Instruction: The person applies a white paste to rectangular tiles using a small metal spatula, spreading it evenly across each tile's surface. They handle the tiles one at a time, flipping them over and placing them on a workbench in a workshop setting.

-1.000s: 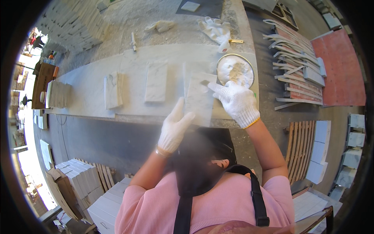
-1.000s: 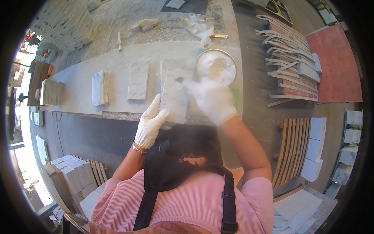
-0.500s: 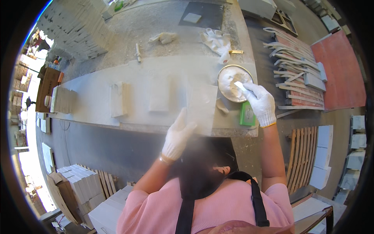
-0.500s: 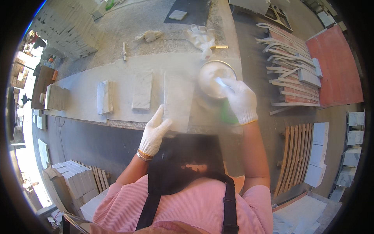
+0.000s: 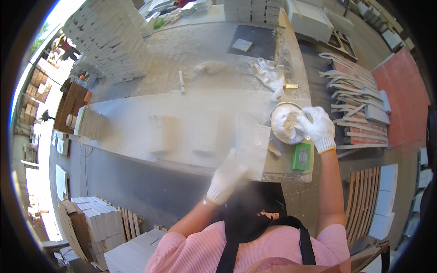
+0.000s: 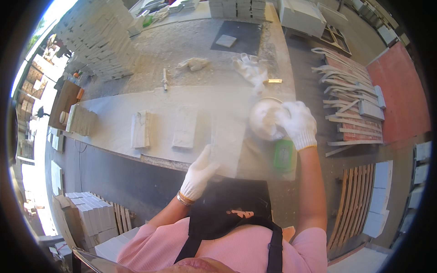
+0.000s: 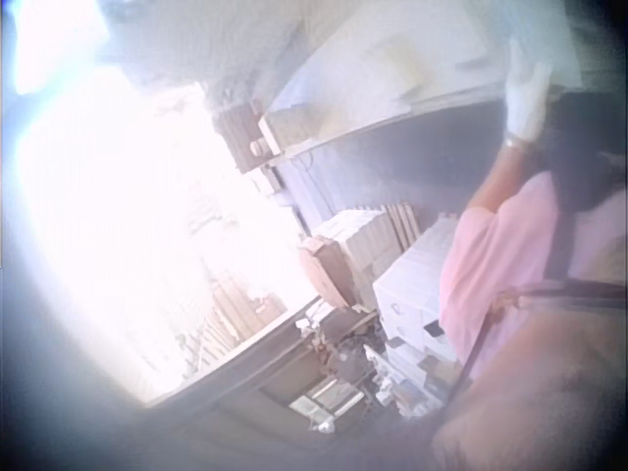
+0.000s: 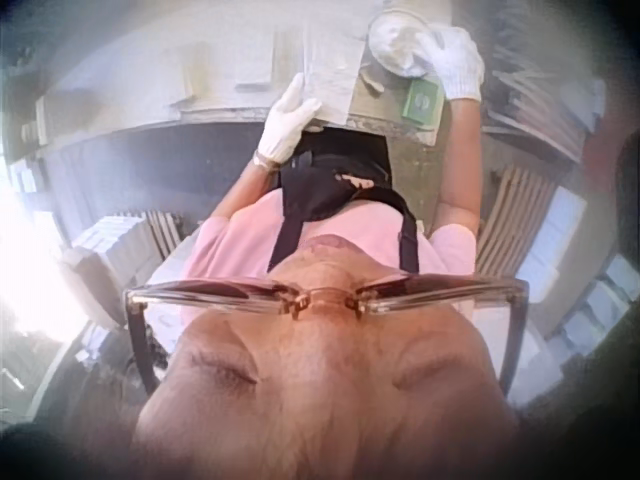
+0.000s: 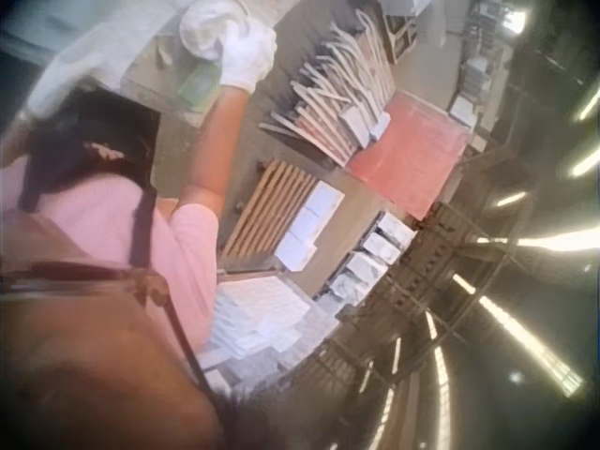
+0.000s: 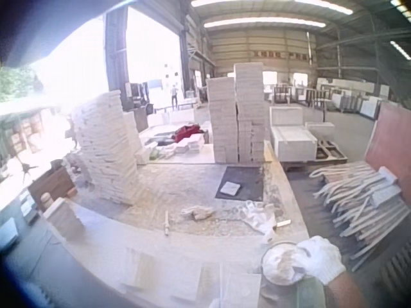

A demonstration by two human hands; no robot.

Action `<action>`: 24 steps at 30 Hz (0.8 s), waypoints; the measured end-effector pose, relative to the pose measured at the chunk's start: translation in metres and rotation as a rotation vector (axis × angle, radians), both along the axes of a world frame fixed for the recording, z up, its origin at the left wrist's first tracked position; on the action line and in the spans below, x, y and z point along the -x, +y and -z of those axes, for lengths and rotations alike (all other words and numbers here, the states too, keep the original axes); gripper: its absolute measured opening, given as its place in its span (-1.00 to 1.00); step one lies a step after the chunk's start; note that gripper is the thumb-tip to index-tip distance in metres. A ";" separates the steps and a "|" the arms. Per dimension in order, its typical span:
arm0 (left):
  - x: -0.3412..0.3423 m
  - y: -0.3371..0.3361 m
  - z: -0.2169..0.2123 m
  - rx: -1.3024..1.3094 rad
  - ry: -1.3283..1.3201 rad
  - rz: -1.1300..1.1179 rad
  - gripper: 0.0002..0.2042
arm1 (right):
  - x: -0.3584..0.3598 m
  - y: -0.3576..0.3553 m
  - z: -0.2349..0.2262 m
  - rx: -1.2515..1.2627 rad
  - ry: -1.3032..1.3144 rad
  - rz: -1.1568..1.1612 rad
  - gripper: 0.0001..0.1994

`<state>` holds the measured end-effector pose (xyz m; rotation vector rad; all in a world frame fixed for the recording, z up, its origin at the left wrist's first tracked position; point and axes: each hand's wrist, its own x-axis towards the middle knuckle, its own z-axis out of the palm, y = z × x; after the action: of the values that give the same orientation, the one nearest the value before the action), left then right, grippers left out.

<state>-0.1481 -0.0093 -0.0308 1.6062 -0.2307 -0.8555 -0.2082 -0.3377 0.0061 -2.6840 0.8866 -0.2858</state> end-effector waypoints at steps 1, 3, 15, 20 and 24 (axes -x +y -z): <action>0.003 0.002 -0.005 0.120 0.173 -0.043 -0.23 | -0.005 -0.007 0.002 0.024 -0.033 -0.022 -0.59; 0.002 0.001 -0.012 0.132 0.259 -0.023 -0.26 | -0.023 -0.017 0.011 0.020 -0.079 -0.025 -0.56; 0.009 -0.006 0.034 0.050 -0.134 -0.012 -0.16 | -0.126 -0.093 0.090 -0.410 -0.034 -0.204 -0.46; 0.009 -0.004 0.029 0.018 -0.051 0.062 -0.15 | -0.130 -0.102 0.100 -0.729 -0.067 -0.278 -0.81; 0.007 -0.003 0.029 0.046 -0.090 0.072 -0.14 | -0.121 -0.079 0.074 -0.721 -0.276 -0.365 -0.83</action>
<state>-0.1554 -0.0122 -0.0600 1.6026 -0.3713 -0.8274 -0.0870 -0.4166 -0.0674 -2.0101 0.3117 -0.1947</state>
